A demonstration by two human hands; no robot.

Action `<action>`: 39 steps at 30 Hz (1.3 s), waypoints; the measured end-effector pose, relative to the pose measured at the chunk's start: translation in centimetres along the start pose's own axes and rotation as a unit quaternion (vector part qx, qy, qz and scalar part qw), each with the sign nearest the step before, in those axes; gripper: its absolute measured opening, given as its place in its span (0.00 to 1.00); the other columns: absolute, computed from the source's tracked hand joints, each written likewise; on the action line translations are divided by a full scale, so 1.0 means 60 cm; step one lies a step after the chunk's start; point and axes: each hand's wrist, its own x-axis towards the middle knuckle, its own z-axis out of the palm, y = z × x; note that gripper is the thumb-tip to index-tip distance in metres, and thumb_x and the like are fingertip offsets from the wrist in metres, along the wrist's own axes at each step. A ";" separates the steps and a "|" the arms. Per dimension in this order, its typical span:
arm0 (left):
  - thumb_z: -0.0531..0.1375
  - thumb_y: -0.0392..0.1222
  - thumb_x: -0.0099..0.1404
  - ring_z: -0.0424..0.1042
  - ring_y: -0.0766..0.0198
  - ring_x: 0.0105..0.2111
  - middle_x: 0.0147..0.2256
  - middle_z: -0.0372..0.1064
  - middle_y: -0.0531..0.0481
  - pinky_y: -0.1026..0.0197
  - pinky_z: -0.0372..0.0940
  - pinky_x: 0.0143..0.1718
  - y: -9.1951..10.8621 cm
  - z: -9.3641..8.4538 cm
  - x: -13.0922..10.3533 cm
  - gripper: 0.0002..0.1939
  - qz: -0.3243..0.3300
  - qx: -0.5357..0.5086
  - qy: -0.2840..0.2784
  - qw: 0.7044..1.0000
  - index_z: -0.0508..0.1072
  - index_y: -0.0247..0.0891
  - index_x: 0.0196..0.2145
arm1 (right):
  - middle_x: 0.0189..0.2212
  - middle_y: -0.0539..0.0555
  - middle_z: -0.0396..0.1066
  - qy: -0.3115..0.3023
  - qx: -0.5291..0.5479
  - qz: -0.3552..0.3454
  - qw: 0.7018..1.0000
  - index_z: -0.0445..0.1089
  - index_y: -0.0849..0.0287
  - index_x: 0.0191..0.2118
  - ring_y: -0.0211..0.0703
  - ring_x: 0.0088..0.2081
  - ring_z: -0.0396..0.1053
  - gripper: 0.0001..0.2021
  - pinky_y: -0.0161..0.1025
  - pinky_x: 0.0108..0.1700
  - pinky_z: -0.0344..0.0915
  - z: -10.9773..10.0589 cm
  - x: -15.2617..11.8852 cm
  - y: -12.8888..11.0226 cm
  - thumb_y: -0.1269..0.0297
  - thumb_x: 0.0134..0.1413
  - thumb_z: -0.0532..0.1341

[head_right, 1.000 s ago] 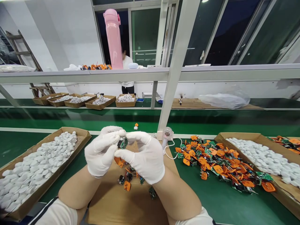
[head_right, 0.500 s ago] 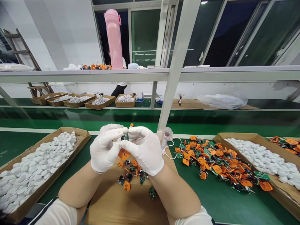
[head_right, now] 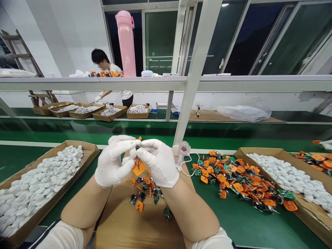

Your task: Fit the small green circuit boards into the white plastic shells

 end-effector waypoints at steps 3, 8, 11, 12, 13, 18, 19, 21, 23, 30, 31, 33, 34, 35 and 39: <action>0.60 0.35 0.61 0.74 0.59 0.39 0.29 0.74 0.54 0.52 0.64 0.46 -0.003 -0.005 0.005 0.20 0.007 -0.002 0.008 1.000 0.67 0.43 0.52 | 0.26 0.52 0.73 -0.022 -0.072 0.002 0.997 0.72 0.60 0.30 0.40 0.30 0.70 0.14 0.37 0.34 0.68 0.001 0.003 -0.006 0.53 0.48 0.70; 0.64 0.36 0.60 0.71 0.65 0.32 0.29 0.72 0.56 0.56 0.65 0.41 -0.003 -0.008 0.005 0.19 0.005 0.059 0.011 0.998 0.67 0.46 0.48 | 0.29 0.53 0.74 -0.109 -0.137 0.038 0.984 0.74 0.61 0.34 0.42 0.33 0.70 0.15 0.41 0.39 0.69 0.001 0.004 -0.023 0.53 0.48 0.68; 0.65 0.41 0.59 0.70 0.62 0.35 0.35 0.71 0.51 0.54 0.64 0.41 0.000 -0.015 0.002 0.17 -0.008 0.093 -0.022 0.995 0.70 0.46 0.46 | 0.30 0.54 0.73 -0.162 -0.129 0.078 0.975 0.74 0.62 0.37 0.42 0.32 0.70 0.17 0.42 0.40 0.69 -0.004 0.005 -0.033 0.58 0.43 0.72; 0.66 0.43 0.58 0.70 0.61 0.37 0.37 0.71 0.50 0.53 0.64 0.43 0.001 -0.018 0.001 0.17 -0.014 0.100 -0.043 0.994 0.71 0.46 0.46 | 0.29 0.53 0.73 -0.177 -0.133 0.085 0.972 0.74 0.63 0.36 0.41 0.31 0.69 0.15 0.41 0.39 0.69 -0.006 0.005 -0.036 0.59 0.44 0.71; 0.67 0.44 0.56 0.69 0.59 0.39 0.39 0.70 0.48 0.52 0.63 0.44 0.001 -0.021 0.000 0.18 -0.020 0.104 -0.068 0.992 0.73 0.46 0.45 | 0.27 0.52 0.71 -0.191 -0.143 0.093 0.967 0.74 0.63 0.34 0.39 0.29 0.67 0.13 0.41 0.39 0.68 -0.007 0.005 -0.039 0.59 0.45 0.70; 0.71 0.46 0.51 0.67 0.56 0.42 0.42 0.70 0.47 0.50 0.62 0.46 -0.004 -0.032 -0.001 0.13 -0.032 0.044 -0.133 0.990 0.78 0.45 0.35 | 0.21 0.48 0.65 -0.252 -0.201 0.130 0.938 0.71 0.63 0.26 0.35 0.25 0.60 0.13 0.38 0.35 0.65 -0.014 0.008 -0.051 0.58 0.46 0.69; 0.72 0.45 0.50 0.67 0.56 0.42 0.42 0.69 0.47 0.50 0.63 0.46 -0.005 -0.033 -0.001 0.12 -0.029 0.025 -0.136 0.990 0.77 0.44 0.32 | 0.22 0.49 0.65 -0.261 -0.214 0.132 0.932 0.71 0.63 0.26 0.35 0.26 0.60 0.13 0.38 0.35 0.64 -0.015 0.008 -0.052 0.57 0.45 0.69; 0.72 0.44 0.49 0.66 0.56 0.42 0.41 0.69 0.47 0.50 0.62 0.46 -0.006 -0.032 -0.002 0.10 -0.027 0.002 -0.144 0.989 0.76 0.43 0.28 | 0.23 0.49 0.66 -0.285 -0.242 0.127 0.919 0.71 0.63 0.27 0.36 0.27 0.61 0.14 0.37 0.34 0.63 -0.018 0.009 -0.053 0.56 0.46 0.69; 0.71 0.42 0.48 0.66 0.55 0.42 0.41 0.69 0.47 0.49 0.62 0.46 -0.005 -0.031 -0.003 0.09 -0.032 0.001 -0.150 0.988 0.75 0.41 0.24 | 0.25 0.50 0.66 -0.318 -0.260 0.115 0.905 0.70 0.63 0.28 0.37 0.29 0.61 0.14 0.37 0.34 0.62 -0.021 0.010 -0.053 0.55 0.49 0.67; 0.68 0.41 0.50 0.65 0.54 0.44 0.43 0.70 0.47 0.47 0.59 0.49 0.002 -0.029 0.001 0.08 -0.042 0.041 -0.168 0.984 0.75 0.42 0.30 | 0.27 0.51 0.64 -0.337 -0.238 0.074 0.908 0.68 0.63 0.31 0.38 0.31 0.60 0.16 0.37 0.34 0.61 -0.028 0.010 -0.049 0.52 0.55 0.64; 0.68 0.43 0.50 0.66 0.54 0.45 0.44 0.71 0.47 0.47 0.59 0.49 0.002 -0.028 0.001 0.11 -0.035 0.046 -0.175 0.983 0.76 0.43 0.33 | 0.28 0.51 0.65 -0.339 -0.238 0.076 0.907 0.68 0.63 0.31 0.38 0.31 0.60 0.16 0.37 0.34 0.61 -0.029 0.009 -0.050 0.53 0.55 0.63; 0.69 0.45 0.50 0.66 0.53 0.46 0.46 0.71 0.46 0.46 0.58 0.50 0.001 -0.028 0.002 0.16 -0.011 0.053 -0.180 0.982 0.76 0.44 0.38 | 0.28 0.52 0.66 -0.348 -0.248 0.072 0.901 0.68 0.63 0.32 0.38 0.32 0.62 0.15 0.37 0.34 0.62 -0.031 0.009 -0.052 0.54 0.57 0.62; 0.69 0.45 0.51 0.66 0.53 0.46 0.46 0.71 0.46 0.47 0.58 0.49 0.000 -0.027 0.002 0.15 0.003 0.057 -0.176 0.983 0.77 0.45 0.38 | 0.28 0.52 0.66 -0.352 -0.259 0.066 0.897 0.68 0.63 0.32 0.39 0.32 0.62 0.14 0.37 0.35 0.63 -0.032 0.010 -0.053 0.56 0.57 0.62; 0.68 0.45 0.52 0.67 0.53 0.45 0.46 0.72 0.47 0.47 0.58 0.49 -0.001 -0.026 0.002 0.13 0.018 0.063 -0.165 0.984 0.77 0.45 0.37 | 0.29 0.53 0.66 -0.358 -0.271 0.058 0.892 0.69 0.63 0.32 0.39 0.33 0.63 0.13 0.37 0.36 0.63 -0.034 0.011 -0.055 0.57 0.58 0.61; 0.65 0.43 0.59 0.66 0.55 0.44 0.42 0.74 0.49 0.49 0.58 0.47 -0.002 -0.023 0.002 0.02 0.055 0.087 -0.128 0.986 0.77 0.45 0.29 | 0.30 0.52 0.66 -0.385 -0.336 0.038 0.859 0.67 0.61 0.30 0.41 0.35 0.63 0.10 0.39 0.40 0.63 -0.035 0.016 -0.058 0.59 0.54 0.63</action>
